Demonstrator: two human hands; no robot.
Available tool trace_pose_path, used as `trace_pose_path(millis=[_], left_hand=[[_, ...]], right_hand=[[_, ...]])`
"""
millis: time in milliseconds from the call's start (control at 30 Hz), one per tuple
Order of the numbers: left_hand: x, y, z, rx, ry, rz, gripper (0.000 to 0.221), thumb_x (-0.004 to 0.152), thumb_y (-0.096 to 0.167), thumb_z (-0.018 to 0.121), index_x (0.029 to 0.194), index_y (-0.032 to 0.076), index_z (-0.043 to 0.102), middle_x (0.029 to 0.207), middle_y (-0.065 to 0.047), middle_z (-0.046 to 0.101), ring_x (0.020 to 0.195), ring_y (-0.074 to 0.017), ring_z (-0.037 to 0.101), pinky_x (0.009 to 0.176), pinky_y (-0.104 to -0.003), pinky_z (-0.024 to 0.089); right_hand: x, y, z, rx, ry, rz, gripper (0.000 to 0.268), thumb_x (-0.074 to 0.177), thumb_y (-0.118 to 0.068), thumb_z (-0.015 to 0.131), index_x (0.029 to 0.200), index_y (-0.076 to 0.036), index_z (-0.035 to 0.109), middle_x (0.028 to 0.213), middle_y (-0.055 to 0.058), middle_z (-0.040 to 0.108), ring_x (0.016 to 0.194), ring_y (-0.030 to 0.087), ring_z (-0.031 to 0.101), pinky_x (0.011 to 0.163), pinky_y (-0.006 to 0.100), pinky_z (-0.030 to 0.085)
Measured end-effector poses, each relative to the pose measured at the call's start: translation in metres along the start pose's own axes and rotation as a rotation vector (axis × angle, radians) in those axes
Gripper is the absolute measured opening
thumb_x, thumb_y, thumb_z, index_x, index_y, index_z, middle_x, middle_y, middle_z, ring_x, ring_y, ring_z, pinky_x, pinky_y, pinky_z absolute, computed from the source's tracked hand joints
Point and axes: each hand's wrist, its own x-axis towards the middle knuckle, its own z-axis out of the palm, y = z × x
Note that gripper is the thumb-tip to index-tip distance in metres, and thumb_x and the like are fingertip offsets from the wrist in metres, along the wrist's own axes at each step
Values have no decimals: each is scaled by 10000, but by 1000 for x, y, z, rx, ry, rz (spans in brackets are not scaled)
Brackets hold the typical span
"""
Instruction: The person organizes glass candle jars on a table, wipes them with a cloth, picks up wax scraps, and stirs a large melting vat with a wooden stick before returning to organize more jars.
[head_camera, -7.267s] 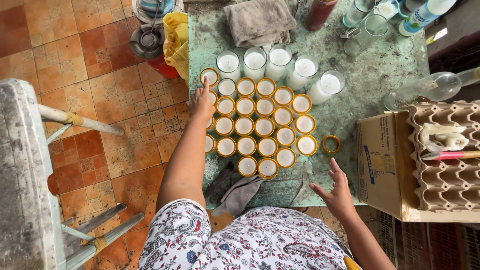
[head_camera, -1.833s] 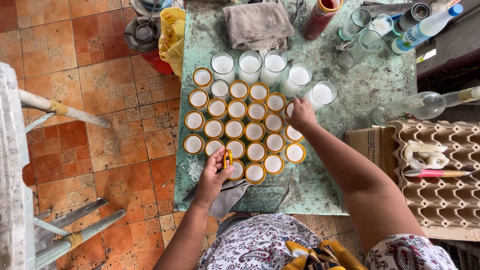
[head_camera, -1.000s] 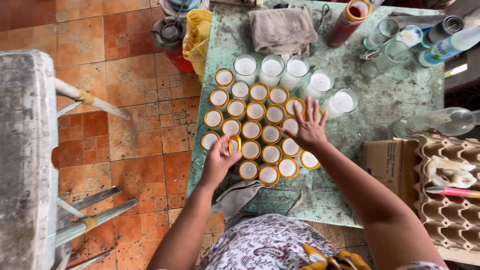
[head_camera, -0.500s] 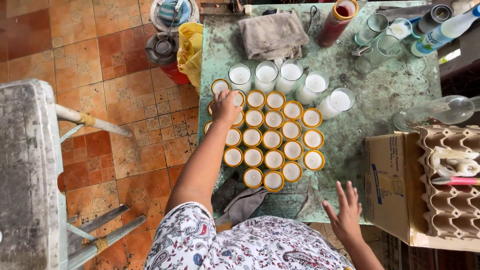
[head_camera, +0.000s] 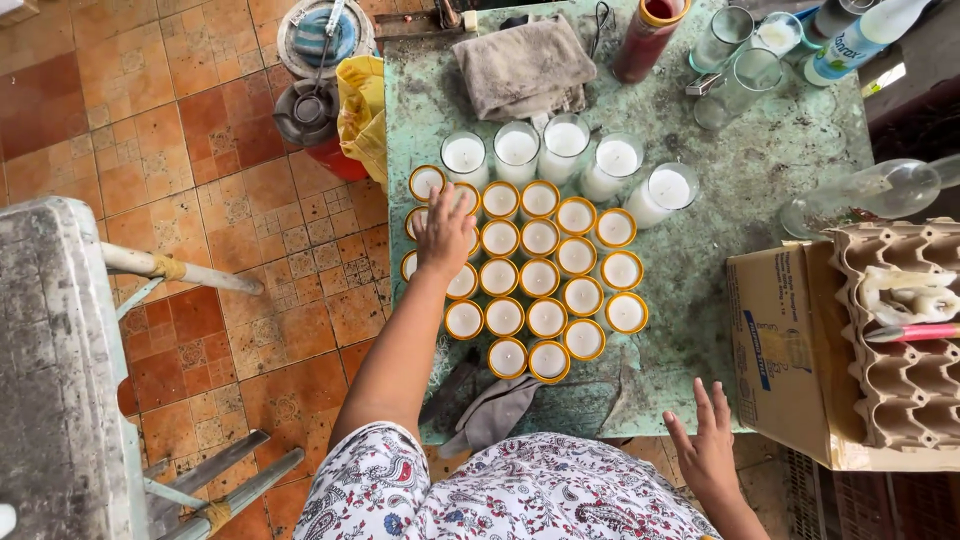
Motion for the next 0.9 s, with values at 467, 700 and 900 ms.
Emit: trace_pose_path(millis=[467,700,900], left_hand=[[2,27,-10,188,-364,-49,791,1010,658,175,1646,232,-25,1720,-87,-107,1575,-315,-137,1186,-705,-72],[-4,14,-15,159,-207,-26,713,1037,589,297,1646,266,115,1721,-106,3,1582,-325,-10,1161,-747,-10],[-17,-31,3,95,369,-33,153,845,134,763,960,223,714,1362,-71,564,1264,-331,502,1078,-727,294]], right_hand=[[-6,-18,6,-2,-135,85,837,876,-549,497,1622,-309,203,1756,13,-2,1566,285,185,1124,580,347],[-9,-13,5,20,-103,61,826,885,-530,509,1619,-287,220,1752,43,13,1585,288,141,1142,575,332],[-15,-19,1,28,-119,95,839,880,-525,518,1619,-271,214,1748,57,11,1600,276,82,1159,572,329]])
